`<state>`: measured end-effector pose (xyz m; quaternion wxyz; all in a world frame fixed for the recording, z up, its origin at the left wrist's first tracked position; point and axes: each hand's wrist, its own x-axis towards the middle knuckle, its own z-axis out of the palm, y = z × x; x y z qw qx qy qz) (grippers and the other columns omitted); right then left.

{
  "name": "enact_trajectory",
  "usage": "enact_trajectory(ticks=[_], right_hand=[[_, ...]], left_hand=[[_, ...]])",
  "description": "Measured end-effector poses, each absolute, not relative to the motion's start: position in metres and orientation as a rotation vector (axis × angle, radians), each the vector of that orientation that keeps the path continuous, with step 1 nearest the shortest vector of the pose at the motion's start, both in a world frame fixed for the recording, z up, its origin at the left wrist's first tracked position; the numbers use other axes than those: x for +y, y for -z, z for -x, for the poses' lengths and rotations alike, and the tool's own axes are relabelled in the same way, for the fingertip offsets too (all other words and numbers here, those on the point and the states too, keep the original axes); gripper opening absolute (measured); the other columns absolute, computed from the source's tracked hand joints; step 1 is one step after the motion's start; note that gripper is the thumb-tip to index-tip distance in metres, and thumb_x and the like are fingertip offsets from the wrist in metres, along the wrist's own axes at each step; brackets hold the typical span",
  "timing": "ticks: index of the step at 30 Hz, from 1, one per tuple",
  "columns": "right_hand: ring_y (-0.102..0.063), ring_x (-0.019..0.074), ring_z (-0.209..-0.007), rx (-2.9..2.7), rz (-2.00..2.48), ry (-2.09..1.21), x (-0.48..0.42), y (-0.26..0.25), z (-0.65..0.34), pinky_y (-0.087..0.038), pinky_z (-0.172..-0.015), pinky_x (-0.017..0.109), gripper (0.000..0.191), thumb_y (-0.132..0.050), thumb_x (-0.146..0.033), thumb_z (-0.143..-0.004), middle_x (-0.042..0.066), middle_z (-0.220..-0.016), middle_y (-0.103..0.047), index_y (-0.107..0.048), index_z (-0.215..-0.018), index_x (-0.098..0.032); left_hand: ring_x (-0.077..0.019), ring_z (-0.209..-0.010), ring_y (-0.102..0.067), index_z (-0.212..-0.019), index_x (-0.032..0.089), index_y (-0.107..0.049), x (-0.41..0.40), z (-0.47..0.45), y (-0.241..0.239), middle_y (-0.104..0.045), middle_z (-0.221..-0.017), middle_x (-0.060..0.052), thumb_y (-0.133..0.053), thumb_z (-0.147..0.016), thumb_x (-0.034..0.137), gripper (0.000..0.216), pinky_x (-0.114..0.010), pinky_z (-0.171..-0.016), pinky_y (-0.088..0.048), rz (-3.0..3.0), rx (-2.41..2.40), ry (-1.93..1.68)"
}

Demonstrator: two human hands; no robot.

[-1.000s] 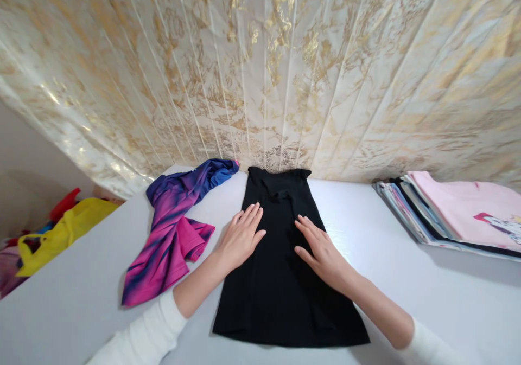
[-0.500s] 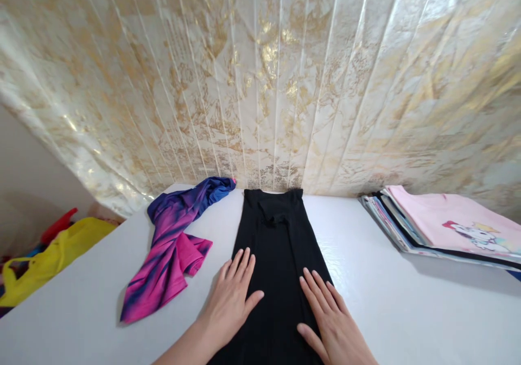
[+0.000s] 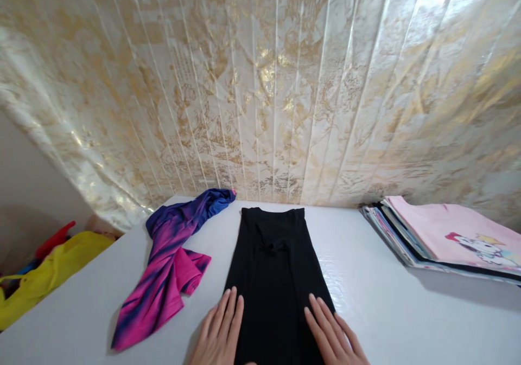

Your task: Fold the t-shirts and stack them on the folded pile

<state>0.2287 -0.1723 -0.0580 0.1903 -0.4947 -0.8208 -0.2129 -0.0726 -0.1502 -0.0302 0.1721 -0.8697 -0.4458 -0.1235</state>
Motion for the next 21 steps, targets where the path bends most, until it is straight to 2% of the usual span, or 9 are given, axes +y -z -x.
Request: enact_trajectory(ticks=[3, 5, 8, 10, 13, 16, 19, 21], right_hand=[[-0.051, 0.0278, -0.127, -2.473, 1.224, 0.398, -0.146, 0.041, -0.242, -0.051, -0.092, 0.036, 0.083, -0.047, -0.052, -0.091, 0.009, -0.148, -0.040, -0.005, -0.154, -0.020], [-0.051, 0.0280, -0.127, -2.519, 1.166, 0.282, -0.130, 0.034, -0.245, -0.052, -0.092, 0.036, 0.085, -0.050, -0.054, -0.090, 0.009, -0.147, -0.041, -0.004, -0.154, -0.023], [-0.044, 0.0275, -0.133, -2.492, 1.255, 0.099, -0.103, 0.019, -0.247, -0.048, -0.099, 0.039, 0.070, -0.048, -0.050, -0.092, 0.006, -0.149, -0.041, -0.022, -0.152, -0.027], [-0.040, 0.0268, -0.136, -2.378, 1.404, -0.036, -0.074, 0.003, -0.252, -0.044, -0.104, 0.042, 0.056, -0.045, -0.044, -0.094, 0.006, -0.148, -0.044, -0.038, -0.147, -0.025], [-0.051, 0.0237, -0.128, -2.199, 1.504, -0.232, -0.013, -0.021, -0.268, -0.044, -0.103, 0.043, 0.045, -0.042, -0.027, -0.092, 0.008, -0.136, -0.058, -0.051, -0.136, -0.023], [-0.062, 0.0207, -0.110, -2.110, 1.517, -0.282, 0.055, -0.033, -0.285, -0.049, -0.095, 0.042, 0.055, -0.037, -0.008, -0.081, 0.007, -0.121, -0.067, -0.055, -0.131, -0.023], [-0.064, 0.0188, -0.098, -2.128, 1.502, -0.256, 0.108, -0.034, -0.292, -0.051, -0.088, 0.039, 0.066, -0.035, 0.000, -0.069, 0.005, -0.113, -0.070, -0.058, -0.127, -0.023], [-0.063, 0.0183, -0.095, -2.174, 1.486, -0.254, 0.132, -0.032, -0.291, -0.050, -0.087, 0.036, 0.067, -0.035, 0.003, -0.062, 0.004, -0.106, -0.072, -0.065, -0.118, -0.022]], left_hand=[[-0.0302, -0.135, -0.041, -0.151, 0.019, 0.012, -0.136, 0.069, 0.028, -0.033, -0.151, -0.016, -0.044, -0.088, 0.066, 0.096, -0.038, -0.101, -0.040, 2.606, -1.312, 0.346], [-0.0302, -0.138, -0.036, -0.152, 0.021, 0.010, -0.115, 0.058, 0.022, -0.028, -0.153, -0.015, -0.041, -0.091, 0.062, 0.089, -0.041, -0.103, -0.039, 2.676, -1.401, 0.387], [-0.0299, -0.136, -0.040, -0.152, 0.019, -0.020, -0.063, 0.037, 0.002, -0.036, -0.151, -0.015, -0.035, -0.097, 0.051, 0.066, -0.045, -0.104, -0.039, 2.612, -1.727, 0.488], [-0.0288, -0.130, -0.047, -0.142, 0.014, -0.040, -0.021, 0.022, -0.014, -0.049, -0.142, -0.016, -0.037, -0.097, 0.040, 0.052, -0.043, -0.102, -0.041, 2.516, -1.905, 0.528], [-0.0294, -0.119, -0.054, -0.130, 0.011, -0.051, 0.033, 0.004, -0.030, -0.059, -0.127, -0.017, -0.042, -0.093, 0.024, 0.040, -0.043, -0.097, -0.044, 2.434, -1.975, 0.565], [-0.0317, -0.111, -0.057, -0.116, 0.011, -0.058, 0.062, -0.009, -0.032, -0.062, -0.115, -0.017, -0.047, -0.089, 0.020, 0.030, -0.045, -0.092, -0.045, 2.383, -2.014, 0.597], [-0.0302, -0.104, -0.059, -0.096, 0.016, -0.063, 0.071, -0.018, -0.026, -0.064, -0.104, -0.012, -0.054, -0.087, 0.019, 0.013, -0.043, -0.088, -0.045, 2.381, -2.022, 0.638], [-0.0283, -0.101, -0.059, -0.086, 0.019, -0.061, 0.072, -0.023, -0.023, -0.064, -0.098, -0.008, -0.057, -0.085, 0.017, 0.005, -0.040, -0.086, -0.044, 2.399, -2.021, 0.674]])
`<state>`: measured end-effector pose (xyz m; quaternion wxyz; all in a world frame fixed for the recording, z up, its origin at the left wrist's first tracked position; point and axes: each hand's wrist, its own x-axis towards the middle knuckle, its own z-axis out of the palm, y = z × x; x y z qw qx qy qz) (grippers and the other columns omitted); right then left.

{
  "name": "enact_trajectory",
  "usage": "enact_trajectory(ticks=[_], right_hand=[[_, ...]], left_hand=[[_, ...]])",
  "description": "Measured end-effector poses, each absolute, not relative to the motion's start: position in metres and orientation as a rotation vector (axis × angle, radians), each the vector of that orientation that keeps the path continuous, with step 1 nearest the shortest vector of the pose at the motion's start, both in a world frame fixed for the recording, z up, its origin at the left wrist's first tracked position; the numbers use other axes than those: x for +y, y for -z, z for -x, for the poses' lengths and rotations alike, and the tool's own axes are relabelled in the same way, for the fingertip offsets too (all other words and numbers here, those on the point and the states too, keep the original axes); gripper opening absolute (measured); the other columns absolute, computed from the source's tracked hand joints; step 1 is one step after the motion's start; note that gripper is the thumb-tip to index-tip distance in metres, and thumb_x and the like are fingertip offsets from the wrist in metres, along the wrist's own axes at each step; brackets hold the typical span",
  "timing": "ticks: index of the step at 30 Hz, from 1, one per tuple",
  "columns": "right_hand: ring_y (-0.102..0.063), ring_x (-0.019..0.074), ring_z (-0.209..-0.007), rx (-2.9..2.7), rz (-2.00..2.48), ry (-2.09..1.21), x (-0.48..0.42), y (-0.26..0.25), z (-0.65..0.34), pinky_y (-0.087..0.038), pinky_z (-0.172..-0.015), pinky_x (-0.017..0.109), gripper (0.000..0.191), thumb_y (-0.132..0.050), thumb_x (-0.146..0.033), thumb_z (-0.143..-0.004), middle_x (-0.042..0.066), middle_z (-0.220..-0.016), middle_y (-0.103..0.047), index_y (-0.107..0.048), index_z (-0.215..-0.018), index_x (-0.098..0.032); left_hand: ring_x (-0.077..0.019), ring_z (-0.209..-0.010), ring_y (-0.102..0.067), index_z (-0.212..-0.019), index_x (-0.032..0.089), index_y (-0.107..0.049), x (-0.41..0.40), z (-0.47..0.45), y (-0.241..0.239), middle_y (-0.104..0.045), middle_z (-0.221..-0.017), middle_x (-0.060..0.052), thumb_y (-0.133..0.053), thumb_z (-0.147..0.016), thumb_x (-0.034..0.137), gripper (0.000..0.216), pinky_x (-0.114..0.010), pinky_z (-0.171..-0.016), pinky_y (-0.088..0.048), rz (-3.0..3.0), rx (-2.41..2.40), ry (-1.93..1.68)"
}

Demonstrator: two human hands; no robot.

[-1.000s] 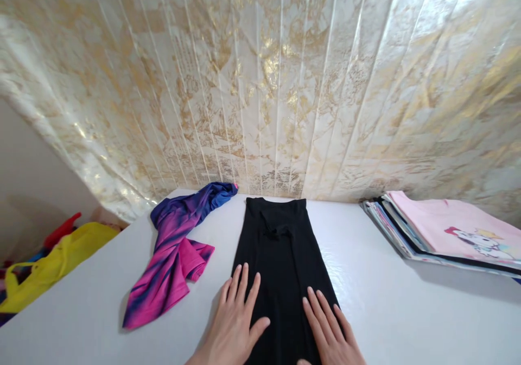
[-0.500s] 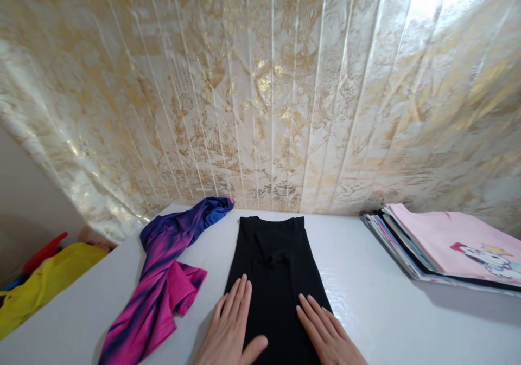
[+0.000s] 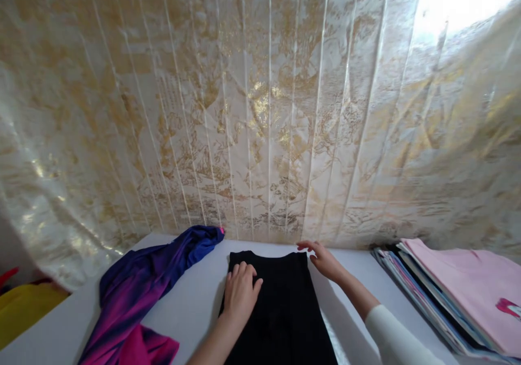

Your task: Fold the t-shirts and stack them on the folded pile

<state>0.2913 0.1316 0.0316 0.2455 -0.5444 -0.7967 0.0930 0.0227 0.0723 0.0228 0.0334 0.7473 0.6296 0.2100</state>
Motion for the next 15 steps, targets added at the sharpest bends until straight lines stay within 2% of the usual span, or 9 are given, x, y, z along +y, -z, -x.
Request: enact_trajectory(ticks=[2, 5, 8, 11, 15], right_hand=[[-0.063, 0.0189, -0.091, -2.231, 1.486, -0.257, 0.148, -0.029, -0.290, -0.049, -0.084, 0.033, 0.061, -0.037, 0.003, -0.060, 0.003, -0.094, -0.074, -0.071, -0.104, -0.021], [-0.062, 0.0204, -0.086, -2.313, 1.493, -0.261, 0.164, -0.027, -0.289, -0.048, -0.081, 0.033, 0.046, -0.043, 0.000, -0.062, 0.003, -0.083, -0.073, -0.075, -0.086, -0.021], [-0.060, 0.0224, -0.088, -2.359, 1.500, -0.230, 0.175, -0.025, -0.289, -0.046, -0.084, 0.036, 0.035, -0.047, -0.005, -0.069, 0.002, -0.080, -0.073, -0.074, -0.082, -0.023], [-0.059, 0.0236, -0.089, -2.384, 1.499, -0.181, 0.178, -0.022, -0.286, -0.043, -0.088, 0.039, 0.023, -0.052, -0.011, -0.076, 0.002, -0.076, -0.071, -0.072, -0.079, -0.023], [-0.056, 0.0251, -0.094, -2.347, 1.508, -0.099, 0.169, -0.023, -0.278, -0.042, -0.090, 0.040, 0.021, -0.050, -0.009, -0.080, 0.006, -0.083, -0.069, -0.068, -0.081, -0.021]], left_hand=[[-0.0258, -0.097, -0.060, -0.082, 0.020, -0.057, 0.073, -0.026, -0.022, -0.064, -0.094, -0.005, -0.056, -0.086, 0.015, 0.006, -0.037, -0.084, -0.044, -2.272, 1.906, -0.673], [-0.0198, -0.084, -0.063, -0.089, 0.022, -0.052, 0.076, -0.029, -0.025, -0.063, -0.085, -0.001, -0.049, -0.092, 0.016, 0.008, -0.030, -0.076, -0.044, -2.188, 1.865, -0.725], [-0.0159, -0.080, -0.066, -0.096, 0.024, -0.045, 0.081, -0.028, -0.028, -0.063, -0.085, 0.001, -0.042, -0.096, 0.016, 0.009, -0.025, -0.071, -0.045, -2.088, 1.844, -0.776], [-0.0171, -0.086, -0.068, -0.097, 0.024, -0.043, 0.087, -0.025, -0.025, -0.065, -0.087, 0.000, -0.049, -0.091, 0.013, 0.014, -0.024, -0.071, -0.046, -2.006, 1.846, -0.754], [-0.0176, -0.077, -0.069, -0.100, 0.022, -0.046, 0.090, -0.019, -0.019, -0.068, -0.088, -0.001, -0.055, -0.083, 0.007, 0.025, -0.024, -0.064, -0.048, -1.954, 1.834, -0.683]])
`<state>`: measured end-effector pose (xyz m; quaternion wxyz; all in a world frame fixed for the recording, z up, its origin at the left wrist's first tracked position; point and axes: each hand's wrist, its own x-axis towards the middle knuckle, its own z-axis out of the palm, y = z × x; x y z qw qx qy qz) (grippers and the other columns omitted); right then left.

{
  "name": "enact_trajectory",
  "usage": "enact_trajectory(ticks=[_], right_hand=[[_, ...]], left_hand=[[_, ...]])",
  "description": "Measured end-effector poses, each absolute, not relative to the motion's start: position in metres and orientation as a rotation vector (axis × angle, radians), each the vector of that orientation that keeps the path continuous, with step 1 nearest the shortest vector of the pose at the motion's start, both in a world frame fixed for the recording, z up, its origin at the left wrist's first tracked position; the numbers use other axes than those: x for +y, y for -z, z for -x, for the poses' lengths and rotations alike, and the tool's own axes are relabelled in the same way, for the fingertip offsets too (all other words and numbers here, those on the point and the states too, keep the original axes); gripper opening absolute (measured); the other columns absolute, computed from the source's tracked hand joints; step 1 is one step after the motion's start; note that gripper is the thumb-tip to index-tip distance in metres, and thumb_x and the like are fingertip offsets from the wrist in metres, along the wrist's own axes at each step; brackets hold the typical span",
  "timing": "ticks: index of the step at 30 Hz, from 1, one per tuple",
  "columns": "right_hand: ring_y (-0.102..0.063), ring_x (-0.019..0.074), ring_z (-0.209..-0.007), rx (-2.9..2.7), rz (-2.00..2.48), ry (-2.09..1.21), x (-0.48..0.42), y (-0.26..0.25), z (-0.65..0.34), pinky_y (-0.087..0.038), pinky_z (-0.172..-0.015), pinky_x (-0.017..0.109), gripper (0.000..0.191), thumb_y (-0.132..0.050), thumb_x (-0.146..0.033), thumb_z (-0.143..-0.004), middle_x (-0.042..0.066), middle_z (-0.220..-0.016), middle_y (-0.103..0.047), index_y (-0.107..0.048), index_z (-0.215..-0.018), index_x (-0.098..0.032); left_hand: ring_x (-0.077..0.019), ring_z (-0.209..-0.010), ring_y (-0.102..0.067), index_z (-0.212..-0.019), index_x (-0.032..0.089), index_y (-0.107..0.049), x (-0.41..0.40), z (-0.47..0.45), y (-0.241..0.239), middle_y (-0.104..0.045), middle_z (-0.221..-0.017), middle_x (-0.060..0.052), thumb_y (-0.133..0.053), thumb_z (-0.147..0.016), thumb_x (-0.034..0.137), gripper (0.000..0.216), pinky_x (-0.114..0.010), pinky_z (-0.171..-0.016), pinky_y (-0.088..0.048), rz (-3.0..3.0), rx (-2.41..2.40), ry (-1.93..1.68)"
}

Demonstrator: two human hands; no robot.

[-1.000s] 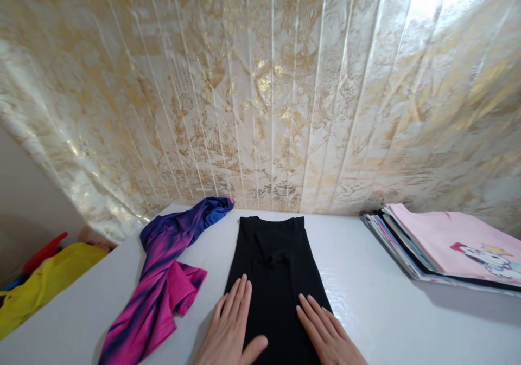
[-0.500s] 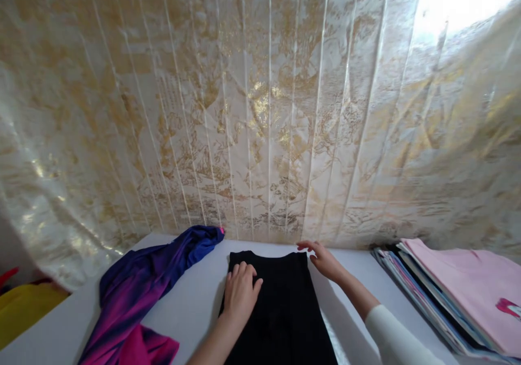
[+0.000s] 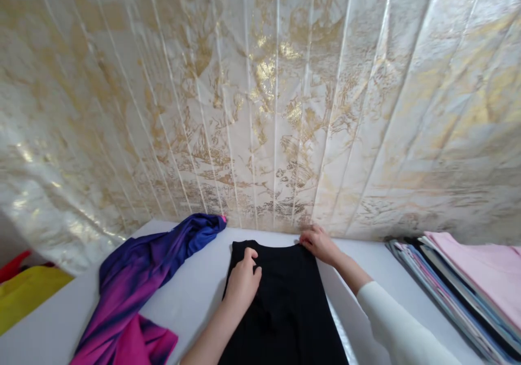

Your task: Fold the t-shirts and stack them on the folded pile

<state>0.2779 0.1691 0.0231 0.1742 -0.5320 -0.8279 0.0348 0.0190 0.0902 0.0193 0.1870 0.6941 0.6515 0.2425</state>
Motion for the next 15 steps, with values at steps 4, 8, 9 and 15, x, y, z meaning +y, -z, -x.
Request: enact_trajectory(ticks=[4, 8, 9, 15], right_hand=[[-0.053, 0.0258, -0.100, -2.239, 1.527, -0.036, 0.129, -0.035, -0.253, -0.042, -0.090, 0.041, 0.034, -0.041, -0.001, -0.078, 0.012, -0.104, -0.063, -0.062, -0.099, -0.017], [-0.053, 0.0194, -0.095, -2.284, 1.305, -0.236, 0.061, -0.043, -0.207, -0.044, -0.086, 0.031, 0.046, -0.039, 0.004, -0.067, 0.004, -0.102, -0.060, -0.057, -0.101, -0.022], [-0.053, 0.0195, -0.095, -2.309, 1.244, -0.329, 0.046, -0.042, -0.196, -0.044, -0.085, 0.032, 0.049, -0.040, 0.003, -0.061, 0.003, -0.101, -0.060, -0.056, -0.099, -0.022], [-0.052, 0.0224, -0.094, -2.241, 1.236, -0.440, 0.003, -0.013, -0.165, -0.043, -0.088, 0.041, 0.049, -0.042, 0.000, -0.059, 0.004, -0.100, -0.057, -0.057, -0.099, -0.023]], left_hand=[[-0.0148, -0.077, -0.069, -0.112, 0.022, -0.045, 0.091, -0.015, -0.019, -0.067, -0.096, 0.000, -0.054, -0.080, 0.004, 0.037, -0.023, -0.065, -0.050, -1.956, 1.765, -0.702], [-0.0151, -0.077, -0.068, -0.111, 0.021, -0.048, 0.095, -0.013, -0.015, -0.066, -0.094, 0.000, -0.054, -0.080, 0.005, 0.035, -0.025, -0.068, -0.052, -1.955, 1.720, -0.722], [-0.0151, -0.078, -0.068, -0.110, 0.021, -0.049, 0.096, -0.013, -0.013, -0.066, -0.094, 0.000, -0.055, -0.080, 0.005, 0.034, -0.025, -0.069, -0.052, -1.956, 1.712, -0.728], [-0.0142, -0.083, -0.066, -0.105, 0.020, -0.054, 0.099, -0.010, -0.009, -0.066, -0.094, -0.001, -0.056, -0.078, 0.002, 0.032, -0.025, -0.076, -0.051, -1.987, 1.676, -0.763]])
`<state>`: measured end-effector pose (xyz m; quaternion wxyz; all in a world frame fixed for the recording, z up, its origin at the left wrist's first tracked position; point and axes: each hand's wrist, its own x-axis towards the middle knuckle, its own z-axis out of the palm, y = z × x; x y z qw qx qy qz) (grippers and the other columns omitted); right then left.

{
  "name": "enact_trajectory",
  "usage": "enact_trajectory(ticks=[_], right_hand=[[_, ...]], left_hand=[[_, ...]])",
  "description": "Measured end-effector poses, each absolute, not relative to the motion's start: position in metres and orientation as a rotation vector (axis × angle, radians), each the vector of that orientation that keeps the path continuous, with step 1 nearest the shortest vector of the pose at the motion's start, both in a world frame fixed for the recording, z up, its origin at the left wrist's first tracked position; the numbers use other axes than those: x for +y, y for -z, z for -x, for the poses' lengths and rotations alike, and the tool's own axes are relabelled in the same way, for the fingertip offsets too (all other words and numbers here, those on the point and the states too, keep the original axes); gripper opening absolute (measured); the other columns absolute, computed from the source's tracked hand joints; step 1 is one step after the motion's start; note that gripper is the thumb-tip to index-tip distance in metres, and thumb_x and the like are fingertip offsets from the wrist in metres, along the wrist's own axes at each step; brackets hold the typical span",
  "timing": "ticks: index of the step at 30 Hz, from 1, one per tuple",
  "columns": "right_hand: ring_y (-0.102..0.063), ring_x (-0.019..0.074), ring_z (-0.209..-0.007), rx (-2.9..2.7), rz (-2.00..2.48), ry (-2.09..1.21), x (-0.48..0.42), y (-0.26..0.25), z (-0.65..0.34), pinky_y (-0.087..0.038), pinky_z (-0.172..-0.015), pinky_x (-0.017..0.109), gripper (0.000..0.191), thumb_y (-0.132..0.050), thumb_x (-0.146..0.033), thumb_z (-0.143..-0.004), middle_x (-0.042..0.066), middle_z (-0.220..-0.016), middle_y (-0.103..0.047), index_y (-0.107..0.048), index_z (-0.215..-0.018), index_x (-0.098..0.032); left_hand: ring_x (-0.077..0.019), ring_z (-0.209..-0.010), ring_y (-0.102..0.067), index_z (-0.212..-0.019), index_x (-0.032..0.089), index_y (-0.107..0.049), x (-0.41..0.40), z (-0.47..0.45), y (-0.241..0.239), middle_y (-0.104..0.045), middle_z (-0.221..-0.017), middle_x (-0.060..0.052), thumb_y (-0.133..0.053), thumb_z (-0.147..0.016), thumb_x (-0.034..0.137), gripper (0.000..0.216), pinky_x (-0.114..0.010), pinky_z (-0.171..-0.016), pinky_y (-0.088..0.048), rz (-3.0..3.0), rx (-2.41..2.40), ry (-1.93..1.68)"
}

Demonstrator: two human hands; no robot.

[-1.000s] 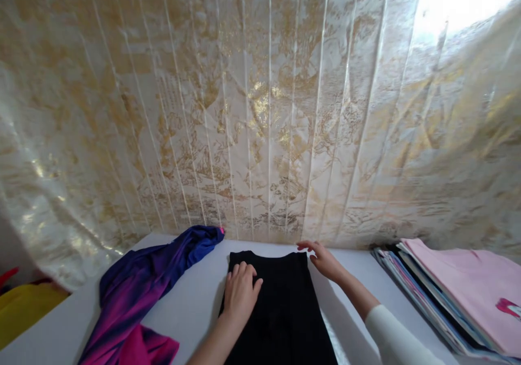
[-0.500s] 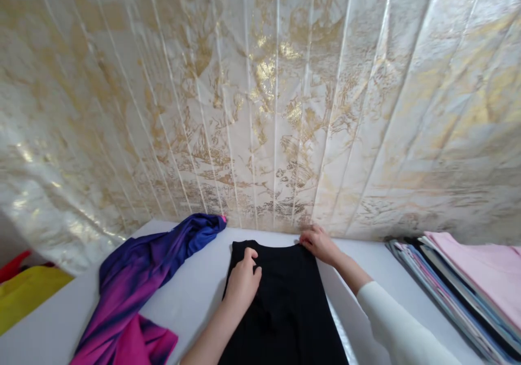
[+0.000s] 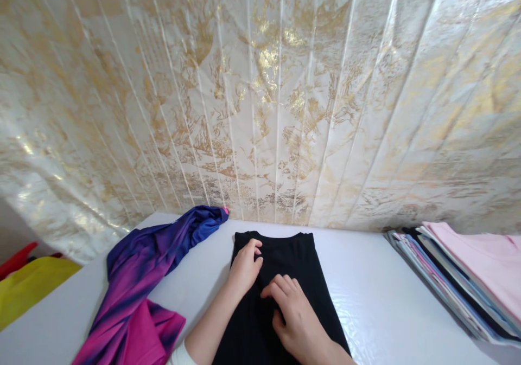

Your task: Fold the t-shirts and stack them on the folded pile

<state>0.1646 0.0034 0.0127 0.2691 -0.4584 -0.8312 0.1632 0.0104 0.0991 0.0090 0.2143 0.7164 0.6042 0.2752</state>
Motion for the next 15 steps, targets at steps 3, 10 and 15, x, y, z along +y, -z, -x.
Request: enact_trajectory(ticks=[3, 10, 15], right_hand=[[-0.055, 0.0190, -0.095, -2.109, 1.073, -0.499, 0.006, -0.004, -0.167, -0.045, -0.086, 0.034, 0.053, -0.034, 0.006, -0.060, 0.004, -0.100, -0.058, -0.057, -0.097, -0.024], [-0.060, 0.0157, -0.077, -2.057, 0.955, -0.538, 0.006, -0.005, -0.172, -0.047, -0.068, 0.026, 0.041, -0.033, 0.005, -0.067, 0.000, -0.081, -0.062, -0.057, -0.084, -0.023], [-0.061, 0.0138, -0.069, -2.077, 0.966, -0.544, 0.001, -0.010, -0.176, -0.047, -0.062, 0.024, 0.035, -0.031, 0.000, -0.078, 0.000, -0.078, -0.063, -0.057, -0.086, -0.023]], left_hand=[[-0.0134, -0.088, -0.065, -0.104, 0.021, -0.055, 0.098, -0.010, -0.014, -0.066, -0.094, -0.001, -0.052, -0.079, -0.001, 0.034, -0.025, -0.081, -0.049, -2.019, 1.670, -0.784], [-0.0143, -0.091, -0.064, -0.103, 0.022, -0.056, 0.091, -0.010, -0.019, -0.063, -0.100, -0.001, -0.049, -0.075, -0.005, 0.039, -0.023, -0.078, -0.047, -2.107, 1.714, -0.709], [-0.0161, -0.095, -0.063, -0.106, 0.022, -0.056, 0.098, 0.006, -0.024, -0.062, -0.107, -0.003, -0.049, -0.077, -0.004, 0.039, -0.025, -0.079, -0.048, -2.169, 1.780, -0.688]])
